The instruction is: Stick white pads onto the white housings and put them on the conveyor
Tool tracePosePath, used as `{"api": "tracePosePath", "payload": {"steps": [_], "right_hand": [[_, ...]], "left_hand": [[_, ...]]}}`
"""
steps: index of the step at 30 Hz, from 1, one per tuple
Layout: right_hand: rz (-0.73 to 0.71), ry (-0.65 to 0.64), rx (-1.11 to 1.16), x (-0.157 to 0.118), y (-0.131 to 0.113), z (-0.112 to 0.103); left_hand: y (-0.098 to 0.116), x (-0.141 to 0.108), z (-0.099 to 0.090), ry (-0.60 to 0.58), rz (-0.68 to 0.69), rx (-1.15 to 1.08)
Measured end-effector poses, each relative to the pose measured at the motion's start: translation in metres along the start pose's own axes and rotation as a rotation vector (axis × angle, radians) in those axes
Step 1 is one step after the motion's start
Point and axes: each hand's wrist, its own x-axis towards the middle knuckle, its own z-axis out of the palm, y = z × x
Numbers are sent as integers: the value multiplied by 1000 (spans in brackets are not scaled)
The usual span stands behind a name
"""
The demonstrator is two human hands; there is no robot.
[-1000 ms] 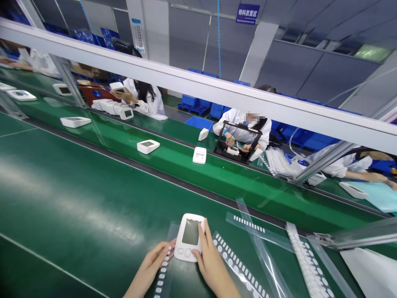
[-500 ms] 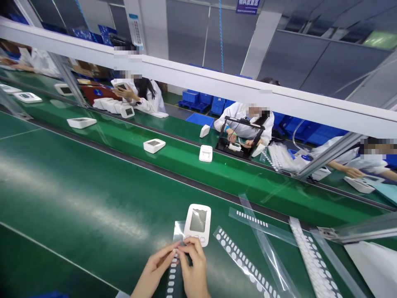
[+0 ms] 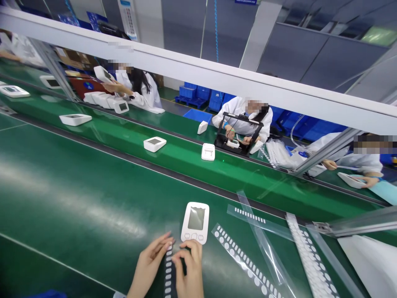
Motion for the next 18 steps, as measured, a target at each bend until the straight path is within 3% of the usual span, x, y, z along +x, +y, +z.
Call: {"api": "tracePosePath", "payload": {"steps": [5, 18], "right_hand": [[239, 45, -58, 20, 20, -11], [271, -13, -145, 34, 25, -6]], "left_hand": [[-8, 15, -5, -54, -14, 9], [-10, 12, -3, -95, -22, 2]]}}
